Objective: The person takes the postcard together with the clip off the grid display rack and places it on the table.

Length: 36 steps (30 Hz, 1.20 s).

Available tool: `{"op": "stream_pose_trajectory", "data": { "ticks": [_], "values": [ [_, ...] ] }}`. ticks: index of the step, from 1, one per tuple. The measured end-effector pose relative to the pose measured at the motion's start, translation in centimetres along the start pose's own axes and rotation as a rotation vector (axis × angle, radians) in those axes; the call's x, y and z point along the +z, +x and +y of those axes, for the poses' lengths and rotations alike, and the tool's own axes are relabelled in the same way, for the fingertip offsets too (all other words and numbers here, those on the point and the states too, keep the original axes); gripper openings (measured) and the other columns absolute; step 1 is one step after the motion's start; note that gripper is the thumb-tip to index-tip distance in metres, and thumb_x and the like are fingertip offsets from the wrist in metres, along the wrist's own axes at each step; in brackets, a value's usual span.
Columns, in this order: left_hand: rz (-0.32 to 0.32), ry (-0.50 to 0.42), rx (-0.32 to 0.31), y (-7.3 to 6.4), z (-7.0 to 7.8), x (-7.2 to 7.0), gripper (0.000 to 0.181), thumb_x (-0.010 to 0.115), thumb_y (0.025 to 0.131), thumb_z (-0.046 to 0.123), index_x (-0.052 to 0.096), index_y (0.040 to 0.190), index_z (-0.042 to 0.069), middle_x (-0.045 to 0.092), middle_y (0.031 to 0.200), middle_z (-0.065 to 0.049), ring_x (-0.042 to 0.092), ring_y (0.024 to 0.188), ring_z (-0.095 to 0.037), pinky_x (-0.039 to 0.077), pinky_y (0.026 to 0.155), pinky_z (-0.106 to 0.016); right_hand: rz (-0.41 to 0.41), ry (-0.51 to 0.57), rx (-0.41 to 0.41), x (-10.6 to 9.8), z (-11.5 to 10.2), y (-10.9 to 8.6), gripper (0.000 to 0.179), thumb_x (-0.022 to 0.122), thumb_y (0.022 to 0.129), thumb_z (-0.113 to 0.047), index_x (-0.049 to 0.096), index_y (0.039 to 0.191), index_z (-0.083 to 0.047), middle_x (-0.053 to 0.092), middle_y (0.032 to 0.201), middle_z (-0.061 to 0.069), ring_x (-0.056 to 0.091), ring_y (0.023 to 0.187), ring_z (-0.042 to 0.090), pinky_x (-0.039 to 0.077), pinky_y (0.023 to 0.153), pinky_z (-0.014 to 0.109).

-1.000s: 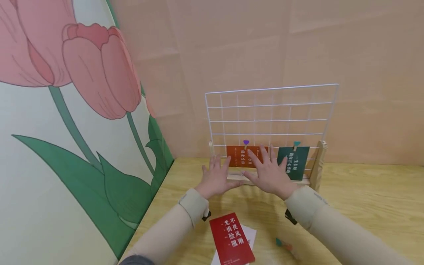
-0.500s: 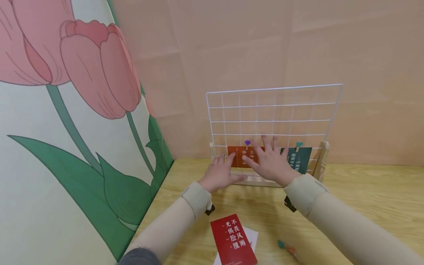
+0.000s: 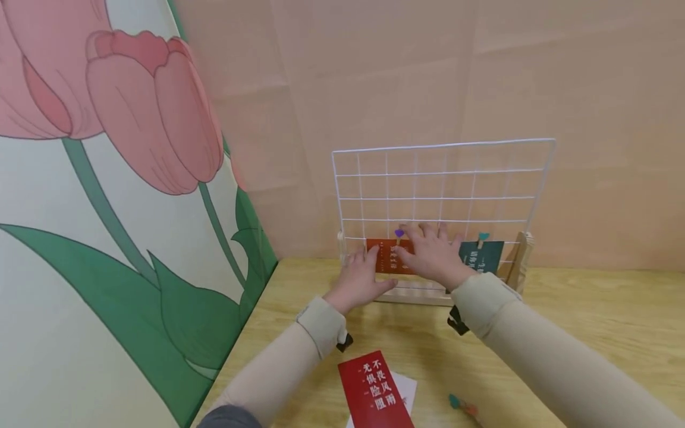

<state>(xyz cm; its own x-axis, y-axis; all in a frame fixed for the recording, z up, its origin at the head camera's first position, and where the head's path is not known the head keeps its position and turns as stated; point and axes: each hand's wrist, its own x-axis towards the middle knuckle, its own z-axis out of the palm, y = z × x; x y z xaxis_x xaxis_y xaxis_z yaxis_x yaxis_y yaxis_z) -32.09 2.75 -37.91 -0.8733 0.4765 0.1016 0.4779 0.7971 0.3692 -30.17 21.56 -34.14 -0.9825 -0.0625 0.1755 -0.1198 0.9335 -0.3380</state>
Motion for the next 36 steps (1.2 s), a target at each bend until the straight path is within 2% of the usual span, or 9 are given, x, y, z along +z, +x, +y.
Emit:
{"op": "stream_pose_trajectory", "data": {
  "ticks": [5,8,12,17,22,25,31,36],
  "values": [
    [-0.018,-0.065,-0.007,-0.3,0.0,0.1,0.088,0.066,0.098,0.05,0.024,0.164,0.01,0.02,0.167,-0.025,0.028,0.149,-0.044,0.034,0.114,-0.06,0.027,0.05,0.039,0.3,-0.2,0.5,0.054,0.047,0.108,-0.044,0.044,0.155,-0.018,0.032,0.158,0.031,0.012,0.144,0.064,-0.001,0.106,0.084],
    [0.009,-0.116,-0.007,0.1,0.0,0.1,0.085,0.067,0.098,0.045,0.028,0.162,0.005,0.025,0.164,-0.026,0.034,0.147,-0.043,0.036,0.113,-0.058,0.062,0.095,0.07,0.3,-0.2,0.9,0.049,0.044,0.11,-0.043,0.05,0.152,-0.017,0.036,0.158,0.028,0.015,0.144,0.064,0.001,0.107,0.083],
    [0.053,-0.271,-0.02,0.8,-0.5,0.2,0.074,0.069,0.098,0.032,0.037,0.155,-0.002,0.035,0.157,-0.026,0.044,0.139,-0.041,0.04,0.112,-0.054,0.111,0.139,0.085,0.6,-0.2,1.4,0.042,0.046,0.11,-0.038,0.061,0.142,-0.016,0.045,0.155,0.022,0.021,0.142,0.064,0.004,0.107,0.081],
    [0.079,-0.458,-0.049,1.5,-1.4,0.2,0.053,0.068,0.098,0.022,0.052,0.143,-0.001,0.042,0.148,-0.023,0.051,0.129,-0.038,0.045,0.106,-0.051,0.142,0.184,0.072,1.1,0.1,1.6,0.034,0.05,0.11,-0.036,0.067,0.131,-0.016,0.055,0.148,0.019,0.024,0.142,0.06,0.007,0.108,0.078],
    [0.102,-0.523,-0.071,1.9,-2.0,0.1,0.043,0.066,0.099,0.02,0.058,0.137,0.0,0.048,0.144,-0.019,0.053,0.126,-0.034,0.047,0.103,-0.048,0.16,0.228,0.027,1.3,0.6,1.8,0.032,0.051,0.11,-0.035,0.069,0.127,-0.015,0.069,0.128,0.018,0.026,0.143,0.055,0.008,0.108,0.076],
    [0.113,-0.54,-0.08,2.0,-1.9,0.1,0.04,0.064,0.1,0.019,0.059,0.136,0.001,0.051,0.142,-0.017,0.053,0.125,-0.031,0.047,0.103,-0.047,0.18,0.254,0.01,1.4,0.8,1.8,0.032,0.052,0.109,-0.037,0.07,0.124,-0.014,0.071,0.123,0.018,0.028,0.143,0.053,0.007,0.109,0.074],
    [0.119,-0.546,-0.081,2.1,-1.8,0.3,0.039,0.063,0.099,0.019,0.06,0.134,0.003,0.052,0.142,-0.014,0.053,0.127,-0.03,0.045,0.106,-0.046,0.245,0.295,0.002,1.8,1.0,1.8,0.034,0.053,0.109,-0.036,0.07,0.124,-0.01,0.066,0.134,0.018,0.033,0.141,0.049,0.008,0.111,0.072],
    [0.108,-0.577,-0.083,2.1,-2.1,0.4,0.039,0.065,0.099,0.02,0.06,0.134,0.003,0.052,0.142,-0.014,0.053,0.127,-0.03,0.046,0.105,-0.046,0.344,0.35,-0.027,2.3,1.0,1.6,0.028,0.056,0.108,-0.029,0.073,0.114,-0.007,0.065,0.136,0.016,0.037,0.139,0.047,0.011,0.11,0.07]
  ]
}}
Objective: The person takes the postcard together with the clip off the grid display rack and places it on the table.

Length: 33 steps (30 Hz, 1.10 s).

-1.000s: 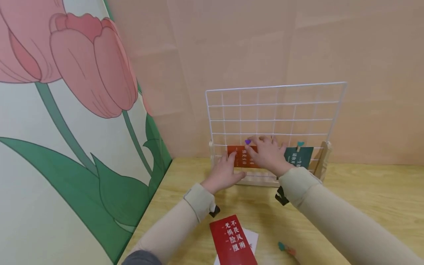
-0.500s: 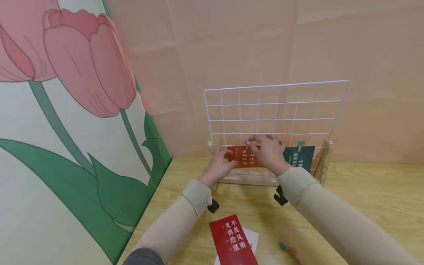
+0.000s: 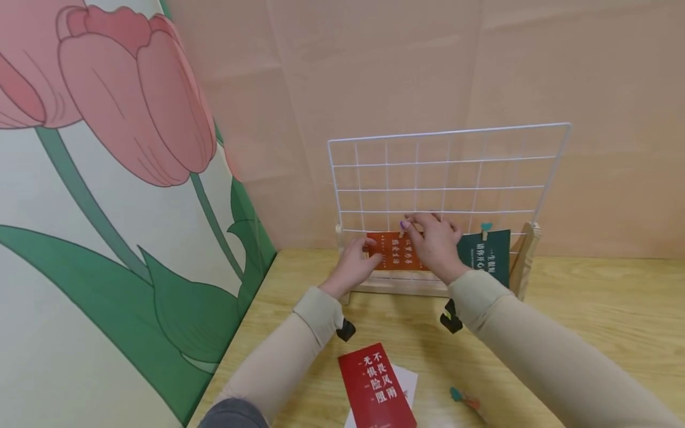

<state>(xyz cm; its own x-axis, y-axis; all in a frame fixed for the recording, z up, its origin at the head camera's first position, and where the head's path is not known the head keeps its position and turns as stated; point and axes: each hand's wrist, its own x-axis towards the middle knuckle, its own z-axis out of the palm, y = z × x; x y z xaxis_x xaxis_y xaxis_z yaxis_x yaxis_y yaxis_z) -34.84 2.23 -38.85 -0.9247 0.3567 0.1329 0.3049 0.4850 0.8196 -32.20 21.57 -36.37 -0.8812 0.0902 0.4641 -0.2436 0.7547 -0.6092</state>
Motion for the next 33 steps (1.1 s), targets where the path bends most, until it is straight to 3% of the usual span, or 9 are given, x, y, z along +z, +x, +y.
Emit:
{"op": "stream_pose_trajectory", "data": {
  "ticks": [3,8,14,18,22,28,33],
  "values": [
    [-0.003,-0.017,-0.007,-0.2,-0.1,-0.4,0.038,0.064,0.1,0.02,0.06,0.134,0.004,0.053,0.142,-0.014,0.053,0.127,-0.031,0.047,0.103,-0.046,0.029,0.031,-0.001,-0.1,-0.2,-0.3,0.028,0.056,0.108,-0.028,0.072,0.113,-0.005,0.065,0.135,0.017,0.035,0.141,0.047,0.01,0.11,0.069],
    [0.015,-0.073,0.012,-0.7,-0.4,-1.5,0.034,0.062,0.102,0.015,0.06,0.134,0.003,0.054,0.142,-0.015,0.054,0.129,-0.033,0.05,0.101,-0.045,0.034,0.046,0.015,-0.8,-0.5,-0.7,0.034,0.054,0.109,-0.03,0.065,0.126,-0.002,0.063,0.133,0.023,0.033,0.142,0.046,0.009,0.111,0.068],
    [0.028,-0.187,0.037,-1.4,-1.0,-2.5,0.029,0.06,0.102,0.008,0.061,0.13,0.0,0.057,0.137,-0.016,0.056,0.125,-0.033,0.052,0.098,-0.042,0.01,0.025,-0.006,-1.8,-0.6,-1.4,0.031,0.054,0.109,-0.029,0.066,0.122,-0.003,0.058,0.144,0.021,0.031,0.142,0.052,0.01,0.11,0.071],
    [0.134,-0.244,0.054,-1.9,-1.4,-2.7,0.02,0.057,0.101,0.001,0.066,0.118,-0.004,0.064,0.12,-0.016,0.062,0.105,-0.027,0.055,0.086,-0.035,-0.001,0.016,0.014,-2.4,-0.3,-2.0,0.035,0.054,0.109,-0.03,0.066,0.124,-0.002,0.055,0.147,0.02,0.028,0.146,0.05,0.01,0.11,0.074],
    [0.225,-0.299,0.076,-2.5,-1.5,-2.7,0.015,0.054,0.101,-0.003,0.067,0.109,-0.004,0.066,0.108,-0.016,0.06,0.086,-0.02,0.055,0.071,-0.03,0.016,0.021,0.013,-2.9,0.1,-2.7,0.035,0.054,0.109,-0.031,0.066,0.121,0.0,0.055,0.147,0.021,0.03,0.146,0.049,0.012,0.11,0.075],
    [0.175,-0.273,0.126,-3.6,-1.8,-3.0,0.015,0.057,0.101,-0.002,0.068,0.111,-0.003,0.068,0.111,-0.016,0.062,0.087,-0.02,0.057,0.075,-0.032,0.01,0.021,-0.048,-4.0,0.5,-4.7,0.032,0.055,0.109,-0.028,0.069,0.111,0.001,0.059,0.14,0.024,0.038,0.138,0.051,0.017,0.106,0.078],
    [0.112,-0.229,0.104,-4.5,-2.2,-3.6,0.017,0.057,0.103,0.002,0.069,0.113,0.0,0.067,0.115,-0.013,0.063,0.092,-0.021,0.056,0.078,-0.034,-0.057,0.026,-0.08,-4.6,0.8,-6.9,0.03,0.056,0.108,-0.025,0.072,0.107,0.001,0.065,0.128,0.026,0.051,0.126,0.05,0.033,0.105,0.071]
  ]
}}
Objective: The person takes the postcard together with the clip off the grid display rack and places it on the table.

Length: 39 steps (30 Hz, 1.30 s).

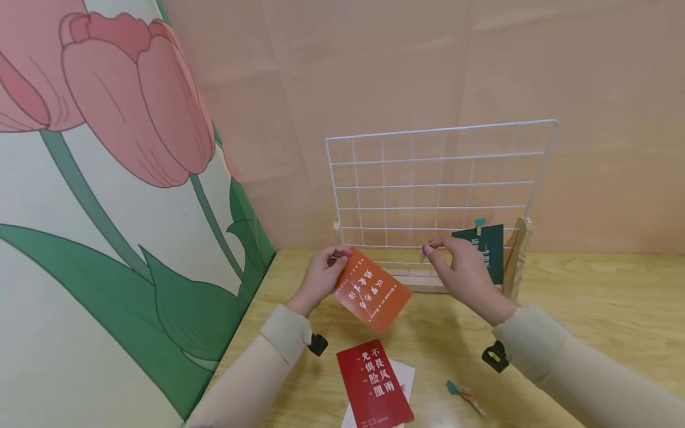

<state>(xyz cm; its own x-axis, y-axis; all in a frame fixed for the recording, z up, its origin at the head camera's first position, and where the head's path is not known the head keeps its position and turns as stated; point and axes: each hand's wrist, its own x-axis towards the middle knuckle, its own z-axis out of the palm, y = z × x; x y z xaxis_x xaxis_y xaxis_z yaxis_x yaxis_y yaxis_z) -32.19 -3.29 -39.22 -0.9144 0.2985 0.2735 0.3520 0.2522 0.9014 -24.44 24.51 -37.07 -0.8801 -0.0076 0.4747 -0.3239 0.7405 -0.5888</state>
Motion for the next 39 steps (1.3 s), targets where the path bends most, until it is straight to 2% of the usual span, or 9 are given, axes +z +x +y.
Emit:
{"op": "stream_pose_trajectory", "data": {
  "ticks": [5,10,15,19,23,26,31,34,39],
  "values": [
    [-0.082,0.043,-0.044,-1.0,0.1,-0.5,0.017,0.056,0.104,0.005,0.069,0.114,0.001,0.066,0.108,-0.012,0.062,0.09,-0.021,0.056,0.074,-0.033,-0.072,0.009,0.024,-0.1,0.1,-2.3,0.028,0.058,0.108,-0.025,0.071,0.111,0.0,0.067,0.125,0.024,0.058,0.113,0.044,0.045,0.096,0.064],
    [-0.212,0.065,-0.138,-2.4,-0.3,-0.6,0.018,0.056,0.107,0.012,0.07,0.116,0.005,0.066,0.107,-0.007,0.062,0.09,-0.02,0.056,0.073,-0.033,-0.129,0.003,0.036,0.1,0.6,-4.7,0.021,0.063,0.105,-0.024,0.072,0.107,-0.006,0.068,0.121,0.018,0.063,0.099,0.035,0.054,0.08,0.053],
    [-0.306,0.129,-0.185,-3.4,-1.1,-0.2,0.019,0.057,0.106,0.013,0.072,0.116,0.006,0.068,0.105,-0.004,0.061,0.091,-0.018,0.053,0.077,-0.033,-0.205,-0.028,-0.043,0.3,1.6,-6.7,0.01,0.067,0.102,-0.021,0.072,0.096,-0.014,0.07,0.104,0.003,0.063,0.088,0.021,0.053,0.074,0.043],
    [-0.328,0.159,-0.221,-3.6,-1.6,0.1,0.019,0.058,0.106,0.014,0.073,0.113,0.006,0.068,0.102,-0.003,0.061,0.09,-0.017,0.052,0.078,-0.032,-0.359,-0.04,-0.102,0.1,2.9,-7.8,0.01,0.068,0.102,-0.026,0.071,0.098,-0.017,0.068,0.099,-0.009,0.065,0.09,0.017,0.056,0.079,0.044],
    [-0.378,0.214,-0.221,-3.9,-2.0,0.2,0.018,0.058,0.106,0.015,0.073,0.113,0.007,0.067,0.107,-0.005,0.06,0.095,-0.018,0.052,0.084,-0.037,-0.533,0.002,-0.115,-0.1,3.9,-8.9,0.016,0.065,0.103,-0.033,0.07,0.102,-0.017,0.067,0.105,-0.01,0.065,0.096,0.015,0.057,0.083,0.044],
    [-0.413,0.257,-0.198,-4.1,-2.1,0.4,0.018,0.059,0.106,0.015,0.074,0.112,0.007,0.066,0.109,-0.003,0.058,0.099,-0.017,0.05,0.089,-0.039,-0.638,0.077,-0.111,0.0,4.5,-9.7,0.015,0.063,0.104,-0.033,0.069,0.101,-0.02,0.064,0.102,-0.014,0.062,0.094,0.007,0.056,0.081,0.037],
    [-0.464,0.288,-0.182,-4.5,-2.4,0.8,0.017,0.059,0.106,0.016,0.073,0.109,0.008,0.065,0.105,-0.001,0.057,0.097,-0.016,0.049,0.088,-0.037,-0.803,0.241,-0.051,0.2,4.9,-10.7,0.009,0.064,0.104,-0.026,0.067,0.099,-0.02,0.062,0.092,-0.014,0.058,0.08,0.003,0.053,0.068,0.028],
    [-0.523,0.331,-0.187,-4.8,-2.8,1.0,0.015,0.06,0.105,0.02,0.071,0.111,0.011,0.064,0.106,0.0,0.057,0.097,-0.016,0.05,0.085,-0.037,-0.851,0.272,-0.025,0.5,5.0,-11.1,0.007,0.066,0.102,-0.024,0.068,0.097,-0.02,0.061,0.089,-0.013,0.057,0.076,0.004,0.051,0.065,0.027],
    [-0.605,0.389,-0.22,-5.5,-3.1,1.3,0.021,0.063,0.103,0.024,0.064,0.121,0.013,0.063,0.106,-0.002,0.06,0.092,-0.018,0.054,0.073,-0.035,-0.853,0.219,-0.08,1.0,5.4,-12.0,0.006,0.069,0.1,-0.022,0.07,0.094,-0.023,0.058,0.087,-0.018,0.053,0.078,0.001,0.049,0.068,0.027]
  ]
}}
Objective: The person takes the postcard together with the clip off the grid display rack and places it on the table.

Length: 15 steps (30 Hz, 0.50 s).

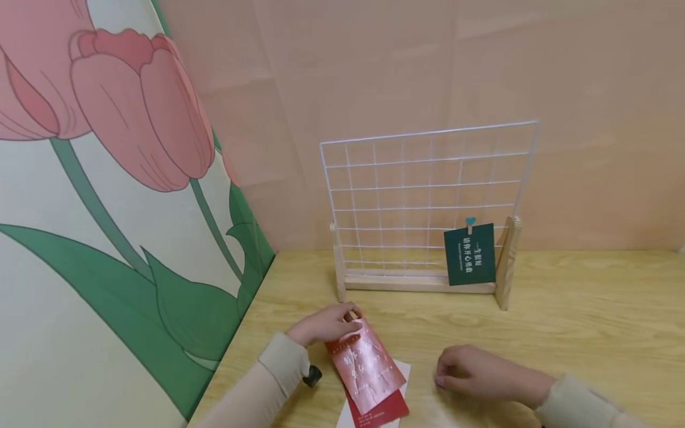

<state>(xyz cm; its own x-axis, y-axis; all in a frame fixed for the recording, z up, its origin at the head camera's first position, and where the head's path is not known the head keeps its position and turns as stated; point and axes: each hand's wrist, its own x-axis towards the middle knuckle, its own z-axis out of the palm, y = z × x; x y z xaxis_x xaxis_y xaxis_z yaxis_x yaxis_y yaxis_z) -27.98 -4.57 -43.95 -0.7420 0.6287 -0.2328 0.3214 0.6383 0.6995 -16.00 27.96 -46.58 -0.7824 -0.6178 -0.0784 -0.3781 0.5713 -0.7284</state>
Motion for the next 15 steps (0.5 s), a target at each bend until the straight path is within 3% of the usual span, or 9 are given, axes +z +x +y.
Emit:
{"op": "stream_pose_trajectory", "data": {
  "ticks": [4,9,15],
  "values": [
    [-0.022,0.026,-0.041,-0.22,0.02,0.27,0.027,0.065,0.102,0.026,0.061,0.125,0.013,0.062,0.105,-0.004,0.06,0.088,-0.018,0.054,0.07,-0.036,-0.011,-0.004,0.006,0.59,0.45,0.03,0.006,0.069,0.1,-0.022,0.07,0.093,-0.023,0.058,0.087,-0.019,0.053,0.077,0.0,0.05,0.068,0.026],
    [-0.045,0.119,-0.033,-0.13,0.2,0.32,0.028,0.065,0.102,0.027,0.062,0.125,0.012,0.065,0.109,-0.003,0.061,0.094,-0.016,0.053,0.081,-0.037,-0.008,-0.029,-0.003,0.76,0.7,0.06,0.007,0.069,0.1,-0.025,0.07,0.093,-0.025,0.057,0.087,-0.019,0.053,0.078,-0.001,0.05,0.069,0.026],
    [-0.063,0.17,-0.056,-0.07,0.21,0.42,0.028,0.065,0.102,0.03,0.064,0.126,0.014,0.066,0.116,-0.003,0.061,0.104,-0.017,0.051,0.092,-0.041,-0.012,-0.022,0.018,0.74,0.58,0.05,0.007,0.07,0.1,-0.027,0.07,0.093,-0.026,0.057,0.087,-0.019,0.053,0.078,-0.001,0.05,0.069,0.026]
  ]
}}
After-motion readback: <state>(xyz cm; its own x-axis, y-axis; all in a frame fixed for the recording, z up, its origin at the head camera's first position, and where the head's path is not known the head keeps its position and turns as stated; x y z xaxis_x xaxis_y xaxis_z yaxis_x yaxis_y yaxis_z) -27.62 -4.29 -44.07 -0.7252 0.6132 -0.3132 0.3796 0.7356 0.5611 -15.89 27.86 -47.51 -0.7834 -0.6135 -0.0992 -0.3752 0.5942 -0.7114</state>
